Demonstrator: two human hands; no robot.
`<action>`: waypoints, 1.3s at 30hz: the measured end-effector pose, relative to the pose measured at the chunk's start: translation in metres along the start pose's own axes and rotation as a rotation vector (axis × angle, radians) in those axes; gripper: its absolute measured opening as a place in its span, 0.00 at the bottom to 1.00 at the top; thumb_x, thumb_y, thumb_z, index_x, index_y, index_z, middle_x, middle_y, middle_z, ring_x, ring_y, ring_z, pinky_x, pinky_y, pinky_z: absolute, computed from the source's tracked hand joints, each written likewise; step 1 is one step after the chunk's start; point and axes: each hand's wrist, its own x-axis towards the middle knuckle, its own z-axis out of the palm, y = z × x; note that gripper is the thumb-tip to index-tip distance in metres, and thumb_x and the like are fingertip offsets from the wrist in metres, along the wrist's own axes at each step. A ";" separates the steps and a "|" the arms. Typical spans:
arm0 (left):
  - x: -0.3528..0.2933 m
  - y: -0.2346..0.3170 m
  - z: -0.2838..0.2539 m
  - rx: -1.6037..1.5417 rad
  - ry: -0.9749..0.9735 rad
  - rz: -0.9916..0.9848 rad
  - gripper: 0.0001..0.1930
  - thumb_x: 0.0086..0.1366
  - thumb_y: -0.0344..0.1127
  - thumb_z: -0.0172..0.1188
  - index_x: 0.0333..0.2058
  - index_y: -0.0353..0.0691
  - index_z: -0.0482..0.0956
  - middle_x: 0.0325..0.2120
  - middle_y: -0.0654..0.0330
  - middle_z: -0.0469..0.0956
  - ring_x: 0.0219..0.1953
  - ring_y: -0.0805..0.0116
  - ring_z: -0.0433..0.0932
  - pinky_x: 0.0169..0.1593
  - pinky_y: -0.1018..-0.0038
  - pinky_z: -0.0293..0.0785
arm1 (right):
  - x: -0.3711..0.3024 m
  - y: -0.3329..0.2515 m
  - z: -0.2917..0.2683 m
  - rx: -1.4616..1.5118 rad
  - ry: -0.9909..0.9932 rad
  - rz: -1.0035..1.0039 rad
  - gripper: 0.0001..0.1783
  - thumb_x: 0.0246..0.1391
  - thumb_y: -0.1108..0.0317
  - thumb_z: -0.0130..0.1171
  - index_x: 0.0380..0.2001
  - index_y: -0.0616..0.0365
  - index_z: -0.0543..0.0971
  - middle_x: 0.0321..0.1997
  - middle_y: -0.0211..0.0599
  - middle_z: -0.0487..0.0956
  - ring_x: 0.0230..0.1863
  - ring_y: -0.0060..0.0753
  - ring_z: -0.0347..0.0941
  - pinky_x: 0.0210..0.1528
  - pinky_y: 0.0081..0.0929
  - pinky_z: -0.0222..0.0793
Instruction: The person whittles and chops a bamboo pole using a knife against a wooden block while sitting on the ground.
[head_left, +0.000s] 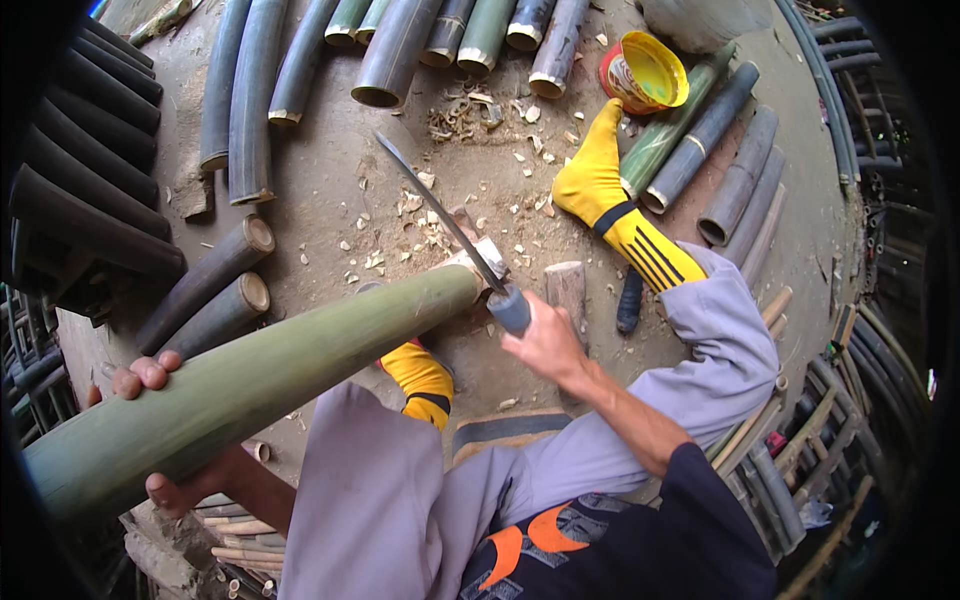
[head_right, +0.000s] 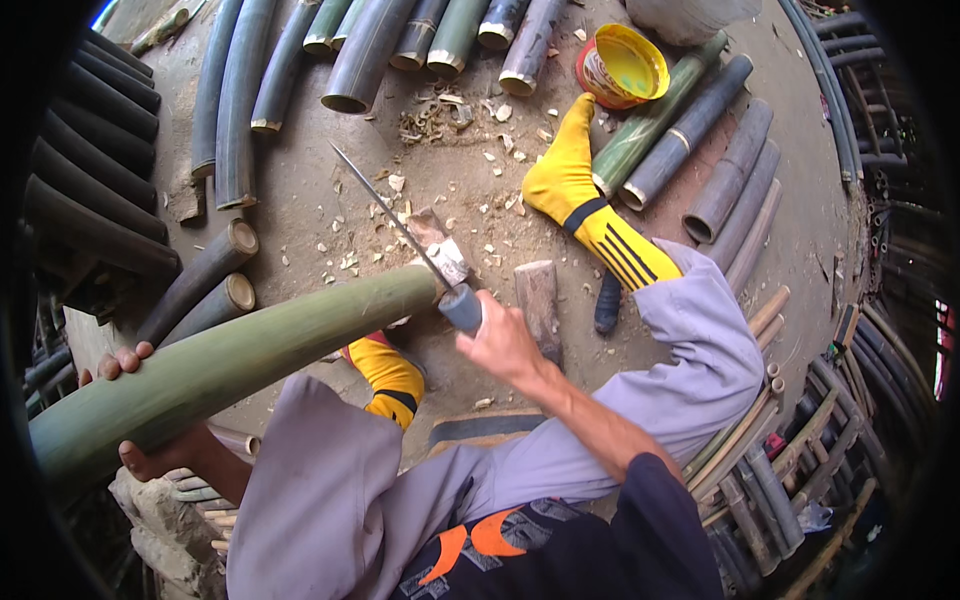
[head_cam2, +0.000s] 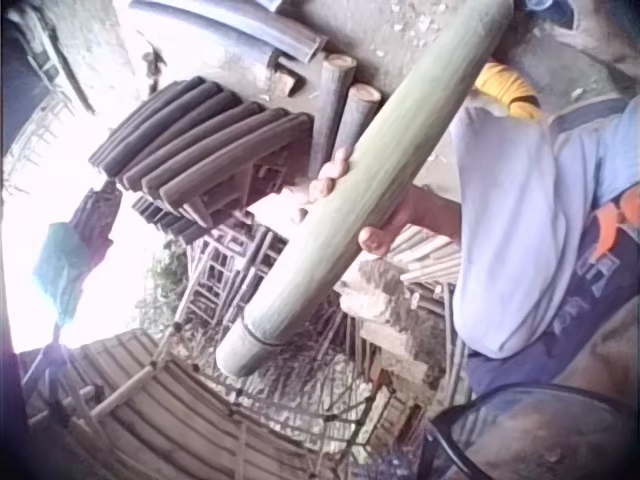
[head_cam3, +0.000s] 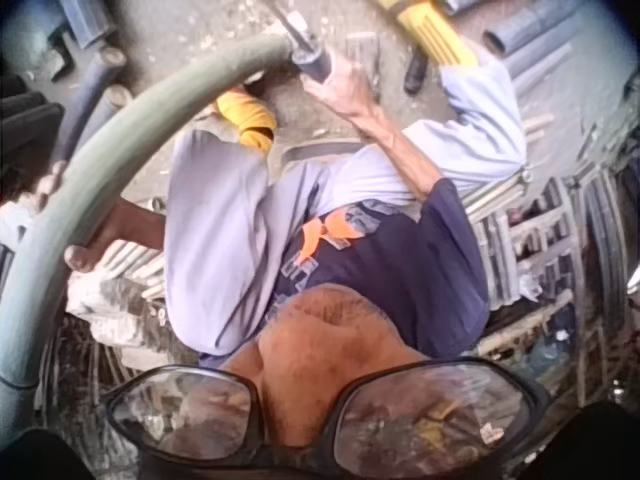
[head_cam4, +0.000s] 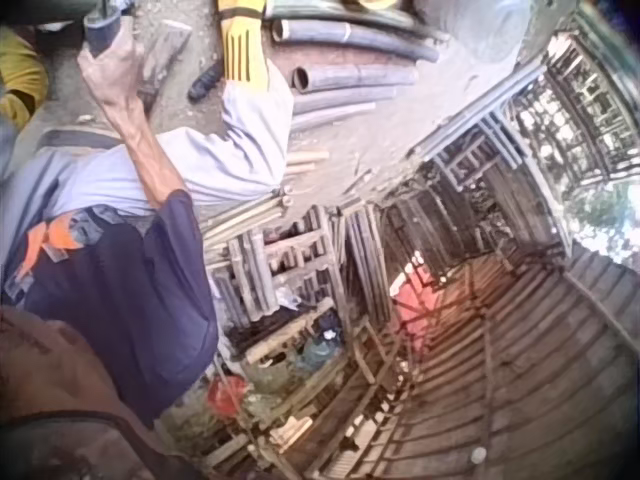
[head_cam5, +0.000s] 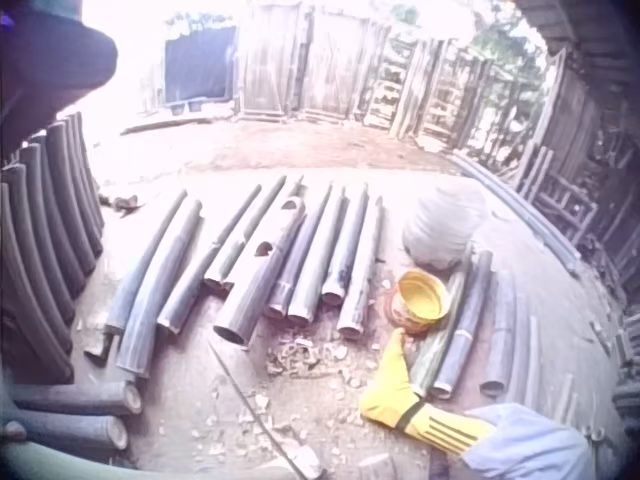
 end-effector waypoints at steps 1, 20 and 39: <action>0.000 0.001 0.001 0.017 0.021 0.006 0.45 0.45 0.52 0.60 0.58 0.36 0.51 0.39 0.49 0.66 0.40 0.56 0.66 0.50 0.55 0.63 | -0.003 0.001 -0.001 0.057 0.106 -0.153 0.18 0.39 0.72 0.64 0.34 0.66 0.71 0.26 0.50 0.78 0.29 0.51 0.78 0.30 0.35 0.72; 0.008 0.003 0.015 -0.110 -0.190 -0.027 0.47 0.43 0.51 0.63 0.58 0.37 0.51 0.41 0.50 0.64 0.42 0.55 0.66 0.52 0.56 0.61 | 0.003 0.005 0.003 -0.070 -0.042 0.126 0.17 0.39 0.69 0.63 0.31 0.67 0.71 0.28 0.57 0.78 0.35 0.54 0.78 0.35 0.41 0.73; 0.004 0.006 0.013 -0.081 -0.163 -0.027 0.46 0.43 0.48 0.64 0.58 0.39 0.51 0.39 0.51 0.64 0.42 0.56 0.67 0.52 0.55 0.62 | -0.005 0.017 0.000 0.101 0.076 -0.079 0.16 0.39 0.72 0.63 0.33 0.66 0.72 0.24 0.46 0.78 0.28 0.37 0.79 0.30 0.30 0.73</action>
